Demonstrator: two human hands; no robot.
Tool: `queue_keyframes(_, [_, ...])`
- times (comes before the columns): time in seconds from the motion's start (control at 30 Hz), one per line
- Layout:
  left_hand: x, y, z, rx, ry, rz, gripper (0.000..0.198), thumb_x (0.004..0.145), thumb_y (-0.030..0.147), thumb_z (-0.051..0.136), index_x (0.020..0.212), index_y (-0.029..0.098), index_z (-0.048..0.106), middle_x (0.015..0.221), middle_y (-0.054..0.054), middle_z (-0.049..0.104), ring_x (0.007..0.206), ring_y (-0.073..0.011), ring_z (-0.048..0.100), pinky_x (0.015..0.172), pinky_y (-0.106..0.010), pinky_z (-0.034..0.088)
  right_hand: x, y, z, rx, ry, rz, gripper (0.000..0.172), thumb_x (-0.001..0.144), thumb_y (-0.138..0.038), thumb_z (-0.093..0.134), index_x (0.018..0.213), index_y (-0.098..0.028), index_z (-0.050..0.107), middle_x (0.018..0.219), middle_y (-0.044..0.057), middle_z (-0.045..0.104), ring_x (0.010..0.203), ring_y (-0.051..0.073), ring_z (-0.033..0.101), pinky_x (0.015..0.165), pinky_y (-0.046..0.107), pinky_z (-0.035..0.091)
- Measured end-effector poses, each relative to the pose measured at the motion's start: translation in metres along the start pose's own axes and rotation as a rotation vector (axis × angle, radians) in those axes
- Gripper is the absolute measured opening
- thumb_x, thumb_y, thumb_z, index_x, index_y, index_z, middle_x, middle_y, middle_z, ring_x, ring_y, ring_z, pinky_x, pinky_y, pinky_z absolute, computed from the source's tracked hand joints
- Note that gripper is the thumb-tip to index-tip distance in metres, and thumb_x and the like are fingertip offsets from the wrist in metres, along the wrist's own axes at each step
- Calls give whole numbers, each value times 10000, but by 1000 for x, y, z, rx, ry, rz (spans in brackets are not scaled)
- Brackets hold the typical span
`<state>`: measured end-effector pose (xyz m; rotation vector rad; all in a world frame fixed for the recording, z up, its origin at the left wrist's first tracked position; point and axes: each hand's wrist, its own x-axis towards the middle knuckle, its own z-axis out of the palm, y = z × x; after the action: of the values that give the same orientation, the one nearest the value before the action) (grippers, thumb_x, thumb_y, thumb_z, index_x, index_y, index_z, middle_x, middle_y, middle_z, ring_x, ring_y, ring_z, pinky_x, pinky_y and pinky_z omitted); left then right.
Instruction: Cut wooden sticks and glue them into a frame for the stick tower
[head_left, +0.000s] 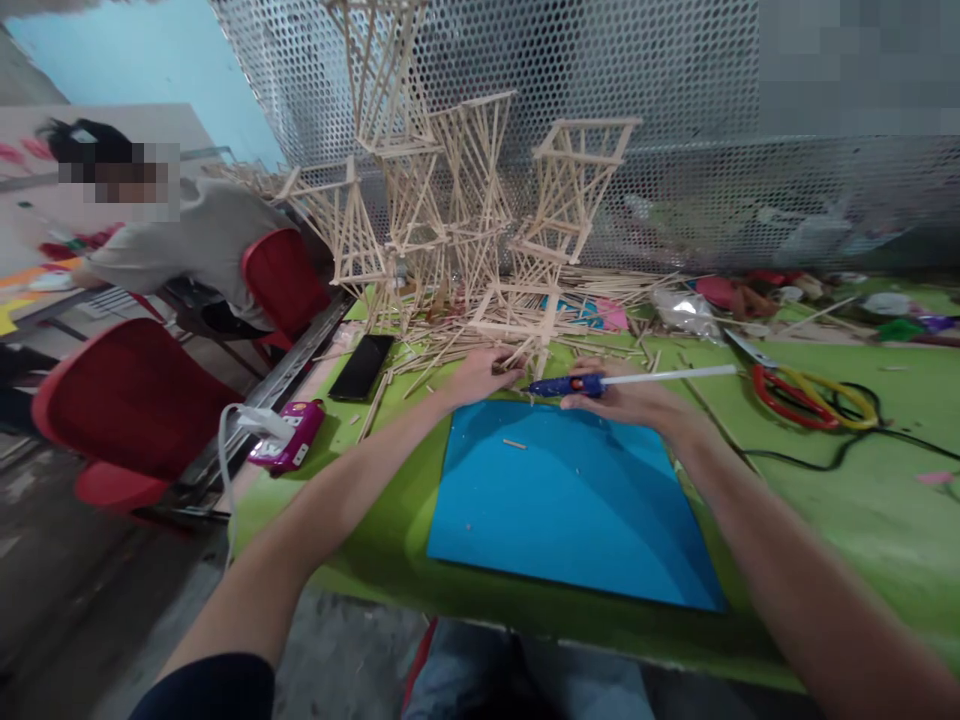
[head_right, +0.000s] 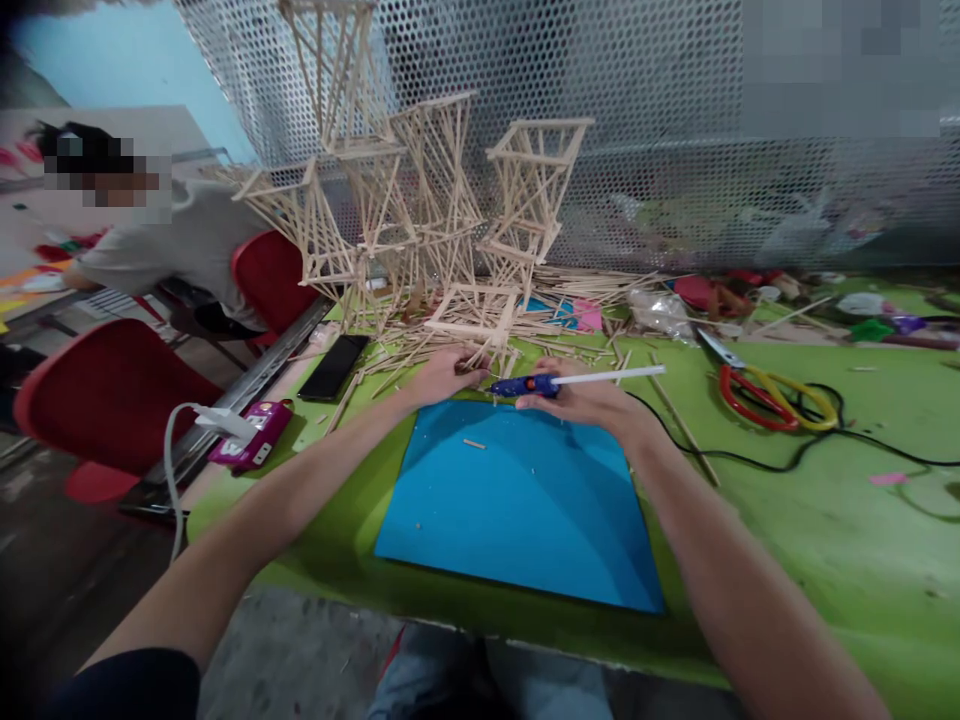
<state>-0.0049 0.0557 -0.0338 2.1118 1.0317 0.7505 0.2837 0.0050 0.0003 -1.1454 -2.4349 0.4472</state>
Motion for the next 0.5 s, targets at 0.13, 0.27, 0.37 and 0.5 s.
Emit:
queue_keyframes(0.13, [-1, -3, 2, -120, 21, -17, 422, 961, 490, 723, 1201, 151, 796, 1109, -78, 805, 907, -188, 701, 818, -289, 533, 7, 2, 9, -45, 45, -15, 405, 893, -625, 750, 768, -247, 675, 824, 68, 748, 815, 260, 710, 778, 364, 554])
queue_keyframes(0.27, [-1, -6, 2, -170, 0, -17, 440, 944, 500, 743, 1187, 137, 793, 1055, -75, 795, 846, -172, 672, 784, -284, 512, 6, 15, 25, -11, 121, 24, 380, 873, -653, 759, 770, -289, 717, 833, 38, 767, 794, 258, 718, 743, 377, 585])
queue_keyframes(0.37, [0, -8, 3, -229, -3, -14, 445, 932, 495, 756, 1180, 127, 787, 1068, -84, 790, 859, -174, 676, 783, -281, 508, 4, 23, 33, -25, 174, 125, 333, 831, -652, 808, 794, -325, 762, 873, 24, 786, 787, 272, 734, 703, 393, 596])
queue_keyframes(0.5, [0, -10, 5, -252, -2, -26, 434, 926, 494, 764, 1159, 129, 781, 1039, -69, 779, 837, -164, 658, 774, -282, 505, 4, 21, 35, -84, 209, 173, 358, 807, -677, 821, 793, -321, 781, 910, 31, 802, 803, 273, 743, 691, 386, 598])
